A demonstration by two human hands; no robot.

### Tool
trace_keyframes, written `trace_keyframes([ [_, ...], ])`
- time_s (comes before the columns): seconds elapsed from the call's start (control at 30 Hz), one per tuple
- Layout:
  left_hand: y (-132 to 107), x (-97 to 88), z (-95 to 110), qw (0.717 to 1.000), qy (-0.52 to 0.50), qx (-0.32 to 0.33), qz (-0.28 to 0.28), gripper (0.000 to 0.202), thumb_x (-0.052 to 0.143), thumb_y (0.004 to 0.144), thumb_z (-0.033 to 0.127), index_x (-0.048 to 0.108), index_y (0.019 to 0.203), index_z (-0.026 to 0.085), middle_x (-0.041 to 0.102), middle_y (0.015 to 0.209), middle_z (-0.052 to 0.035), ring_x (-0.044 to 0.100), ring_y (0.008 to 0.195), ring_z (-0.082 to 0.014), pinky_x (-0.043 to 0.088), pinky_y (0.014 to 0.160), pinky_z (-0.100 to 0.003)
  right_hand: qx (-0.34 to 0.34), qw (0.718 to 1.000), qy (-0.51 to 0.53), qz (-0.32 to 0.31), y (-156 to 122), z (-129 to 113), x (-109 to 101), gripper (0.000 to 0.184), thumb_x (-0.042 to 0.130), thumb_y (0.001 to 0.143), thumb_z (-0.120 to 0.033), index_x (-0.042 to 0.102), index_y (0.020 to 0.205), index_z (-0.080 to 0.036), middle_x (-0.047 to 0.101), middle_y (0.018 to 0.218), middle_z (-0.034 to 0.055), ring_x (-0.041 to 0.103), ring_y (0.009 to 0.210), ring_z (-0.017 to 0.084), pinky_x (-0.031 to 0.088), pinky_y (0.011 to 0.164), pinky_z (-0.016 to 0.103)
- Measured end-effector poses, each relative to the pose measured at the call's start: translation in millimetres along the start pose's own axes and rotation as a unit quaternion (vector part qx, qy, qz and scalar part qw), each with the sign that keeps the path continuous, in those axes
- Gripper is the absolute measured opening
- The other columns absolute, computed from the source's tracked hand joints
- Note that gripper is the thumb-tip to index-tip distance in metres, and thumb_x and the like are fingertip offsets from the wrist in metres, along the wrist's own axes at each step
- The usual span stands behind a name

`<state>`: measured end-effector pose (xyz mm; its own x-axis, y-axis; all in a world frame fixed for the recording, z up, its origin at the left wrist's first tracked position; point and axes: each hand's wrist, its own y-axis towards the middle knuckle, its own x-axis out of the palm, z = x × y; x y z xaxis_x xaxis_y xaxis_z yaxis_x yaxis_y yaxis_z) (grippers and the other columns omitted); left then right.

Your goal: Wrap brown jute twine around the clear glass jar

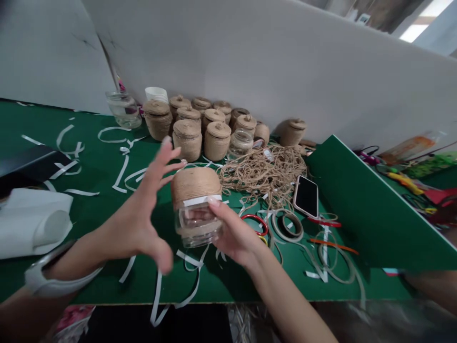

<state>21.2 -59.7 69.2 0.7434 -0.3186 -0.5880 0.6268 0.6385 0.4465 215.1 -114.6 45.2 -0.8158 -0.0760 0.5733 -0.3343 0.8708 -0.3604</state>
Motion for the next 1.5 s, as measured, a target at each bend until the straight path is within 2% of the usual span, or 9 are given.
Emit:
trace_keyframes([
  [0.1,-4.2,-8.5,-17.8,0.977,-0.163,-0.134,0.014,0.091,0.038,0.081,0.083,0.021,0.155,0.034,0.031,0.16,-0.008,0.034,0.144,-0.0333,0.034,0.116,-0.047,0.036,0.999,0.003,-0.023,-4.3,-1.4,-5.7,0.057,0.072,0.062,-0.071,0.071,0.088,-0.02,0.076,0.092,0.0091,0.07,0.1,0.027,0.055,0.087,0.039],
  [0.2,-6.3,-9.1,-28.7,0.93,-0.254,-0.23,-0.135,0.07,0.028,0.092,0.075,0.06,0.129,0.025,0.061,0.136,-0.009,0.056,0.127,-0.0274,0.043,0.107,-0.04,0.063,0.997,0.02,-0.03,-8.3,-4.9,-8.3,0.064,0.066,0.062,-0.076,0.071,0.089,-0.018,0.075,0.095,0.0113,0.069,0.1,0.026,0.056,0.086,0.036],
  [0.3,-7.9,-3.2,-31.2,0.887,-0.297,-0.226,-0.272,0.05,0.054,0.088,0.066,0.07,0.105,0.022,0.073,0.11,-0.0064,0.067,0.104,-0.023,0.049,0.094,-0.034,0.081,0.996,0.023,-0.04,-10.4,-8.4,-9.5,0.072,0.057,0.066,-0.08,0.071,0.093,-0.015,0.074,0.099,0.0141,0.07,0.096,0.025,0.054,0.09,0.037],
  [0.47,-10.1,1.4,-30.0,0.865,-0.322,-0.295,-0.247,0.04,0.061,0.088,0.055,0.066,0.085,0.016,0.062,0.058,0.002,0.061,0.053,-0.0119,0.043,0.055,-0.023,0.073,0.997,0.011,-0.021,-14.2,-10.7,-14.8,0.073,0.063,0.06,-0.081,0.072,0.097,-0.018,0.074,0.103,0.0116,0.071,0.091,0.025,0.054,0.091,0.039],
  [0.7,-7.6,-5.3,-21.8,0.803,-0.402,-0.336,-0.284,0.029,0.062,0.089,0.041,0.062,0.105,0.017,0.054,0.047,0.008,0.064,0.05,-0.0138,0.048,0.057,-0.024,0.015,0.999,-0.03,0.015,-15.8,-17.5,-17.2,0.063,0.076,0.063,-0.065,0.07,0.109,-0.022,0.075,0.101,0.0081,0.072,0.091,0.024,0.056,0.085,0.038],
  [0.9,-9.8,-3.1,-17.8,0.805,-0.417,-0.349,-0.239,0.027,0.066,0.085,0.039,0.064,0.099,0.016,0.067,0.075,0.0003,0.069,0.062,-0.0136,0.049,0.051,-0.021,0.003,0.992,-0.125,0.036,-18.5,-24.0,-13.8,0.051,0.075,0.068,-0.063,0.074,0.091,-0.017,0.076,0.085,0.0076,0.071,0.078,0.019,0.056,0.08,0.032],
  [1.13,-13.1,-4.9,-11.3,0.798,-0.395,-0.396,-0.224,0.035,0.067,0.08,0.037,0.062,0.109,0.018,0.072,0.095,-0.0058,0.074,0.071,-0.0196,0.052,0.054,-0.024,-0.024,0.967,-0.248,0.049,-20.6,-30.1,-7.7,0.055,0.069,0.074,-0.065,0.074,0.098,-0.016,0.074,0.085,0.0075,0.067,0.075,0.018,0.053,0.069,0.029],
  [1.33,-15.2,-3.6,-6.6,0.833,-0.312,-0.413,-0.198,0.039,0.064,0.079,0.04,0.062,0.111,0.018,0.072,0.091,-0.0068,0.067,0.078,-0.0203,0.052,0.058,-0.028,-0.055,0.936,-0.341,0.073,-19.0,-35.6,-2.2,0.048,0.071,0.077,-0.057,0.072,0.107,-0.018,0.074,0.099,0.0078,0.068,0.095,0.023,0.053,0.082,0.032],
  [1.5,-16.2,4.5,-8.5,0.911,-0.187,-0.348,-0.118,0.031,0.063,0.076,0.043,0.07,0.092,0.017,0.058,0.119,-0.011,0.063,0.106,-0.0259,0.054,0.091,-0.041,-0.078,0.905,-0.404,0.105,-15.0,-35.3,3.6,0.044,0.076,0.074,-0.05,0.069,0.106,-0.02,0.073,0.109,0.0073,0.067,0.099,0.025,0.053,0.081,0.034],
])
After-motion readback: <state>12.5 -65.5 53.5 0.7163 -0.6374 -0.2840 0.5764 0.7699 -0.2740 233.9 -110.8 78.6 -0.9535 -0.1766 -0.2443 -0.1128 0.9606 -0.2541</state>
